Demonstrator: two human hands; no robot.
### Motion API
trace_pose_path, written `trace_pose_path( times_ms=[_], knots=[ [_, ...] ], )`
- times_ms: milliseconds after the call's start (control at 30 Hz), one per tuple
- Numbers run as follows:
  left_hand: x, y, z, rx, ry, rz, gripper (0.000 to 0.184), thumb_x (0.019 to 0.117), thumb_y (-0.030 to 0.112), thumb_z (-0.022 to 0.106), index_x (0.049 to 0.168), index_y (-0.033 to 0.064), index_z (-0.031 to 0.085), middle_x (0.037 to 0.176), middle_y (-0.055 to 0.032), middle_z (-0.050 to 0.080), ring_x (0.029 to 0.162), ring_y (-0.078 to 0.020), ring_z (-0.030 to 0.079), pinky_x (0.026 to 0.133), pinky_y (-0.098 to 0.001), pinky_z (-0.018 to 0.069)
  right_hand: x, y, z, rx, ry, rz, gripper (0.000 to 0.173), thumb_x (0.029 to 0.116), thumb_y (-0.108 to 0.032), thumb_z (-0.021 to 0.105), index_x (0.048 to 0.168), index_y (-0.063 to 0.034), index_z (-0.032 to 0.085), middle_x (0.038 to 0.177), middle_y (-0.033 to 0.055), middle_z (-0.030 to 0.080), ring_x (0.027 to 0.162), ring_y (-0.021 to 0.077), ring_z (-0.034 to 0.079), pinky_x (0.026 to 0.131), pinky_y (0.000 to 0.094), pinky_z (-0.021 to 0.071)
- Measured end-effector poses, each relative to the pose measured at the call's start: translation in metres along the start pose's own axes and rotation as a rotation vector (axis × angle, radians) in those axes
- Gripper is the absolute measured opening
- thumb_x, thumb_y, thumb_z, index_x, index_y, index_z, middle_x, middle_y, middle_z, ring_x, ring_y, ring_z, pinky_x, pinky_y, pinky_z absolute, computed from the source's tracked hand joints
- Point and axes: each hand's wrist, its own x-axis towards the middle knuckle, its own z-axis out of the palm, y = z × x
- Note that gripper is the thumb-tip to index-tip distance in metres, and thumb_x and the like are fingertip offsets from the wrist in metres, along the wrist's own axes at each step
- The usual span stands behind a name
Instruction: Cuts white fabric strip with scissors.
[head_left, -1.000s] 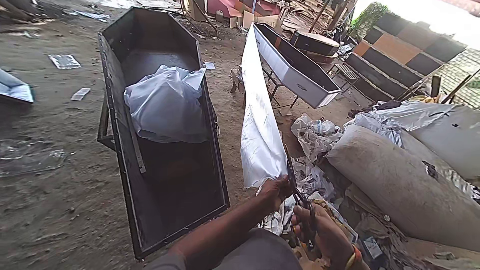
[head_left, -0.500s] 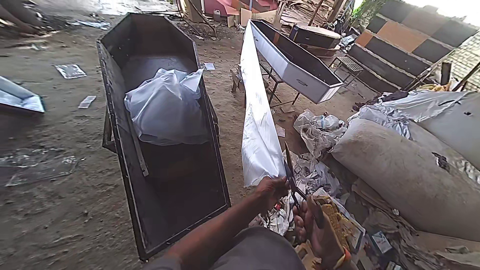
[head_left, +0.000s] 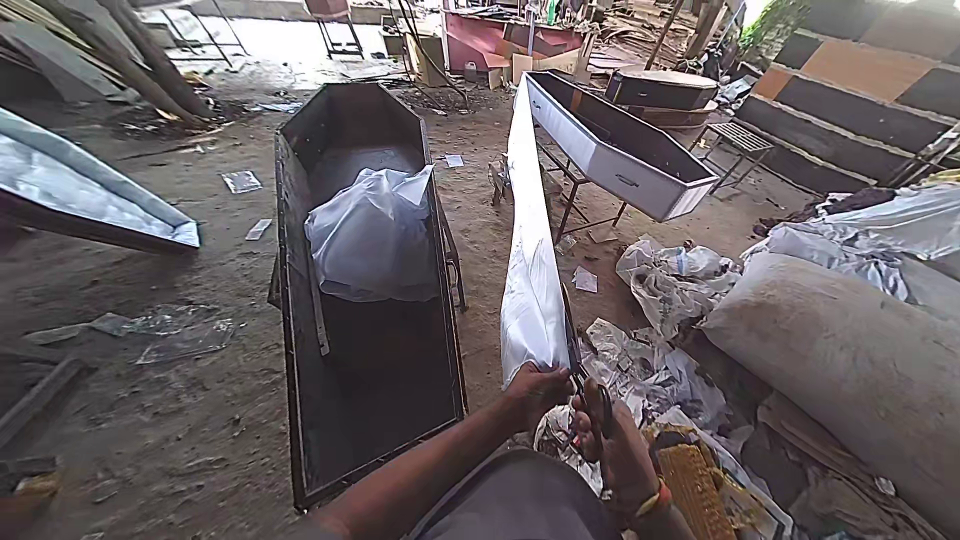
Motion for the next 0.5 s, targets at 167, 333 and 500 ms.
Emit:
trace_pose_path(
  times_ms=[167,333,500],
  knots=[
    [0.005,-0.012,0.007,-0.007,0.017,0.040,0.002,0.0995,-0.001,0.060,0.098,-0.0001,0.062,0.079,-0.0113,0.071,0.069,-0.0191,0.070,0.069,-0.0358,0.0610,0.017,-0.011,-0.009,-0.032,-0.003,0.018,0.047,0.1104,-0.037,0.045,0.089,0.0008,0.062,0.058,0.0025,0.055,0.041,0.0065,0.051,0.037,0.0207,0.0448],
    [0.010,-0.020,0.021,0.023,0.027,0.063,0.004,0.1005,0.001,0.059,0.099,-0.0005,0.062,0.084,-0.0121,0.073,0.072,-0.0189,0.072,0.070,-0.0348,0.0611,0.035,-0.027,-0.024,0.021,-0.090,0.053,0.057,0.1113,-0.046,0.034,0.083,-0.0032,0.057,0.058,0.0026,0.056,0.041,0.0078,0.052,0.036,0.0213,0.0446],
    [0.020,-0.028,0.027,0.034,-0.010,0.064,0.005,0.1000,0.003,0.061,0.100,-0.0009,0.065,0.085,-0.0118,0.073,0.074,-0.0189,0.072,0.072,-0.0344,0.0610,0.058,-0.043,-0.030,-0.059,-0.050,-0.005,0.050,0.1102,-0.040,0.045,0.082,-0.0013,0.060,0.055,0.0014,0.053,0.040,0.0067,0.049,0.036,0.0214,0.0429]
  ],
)
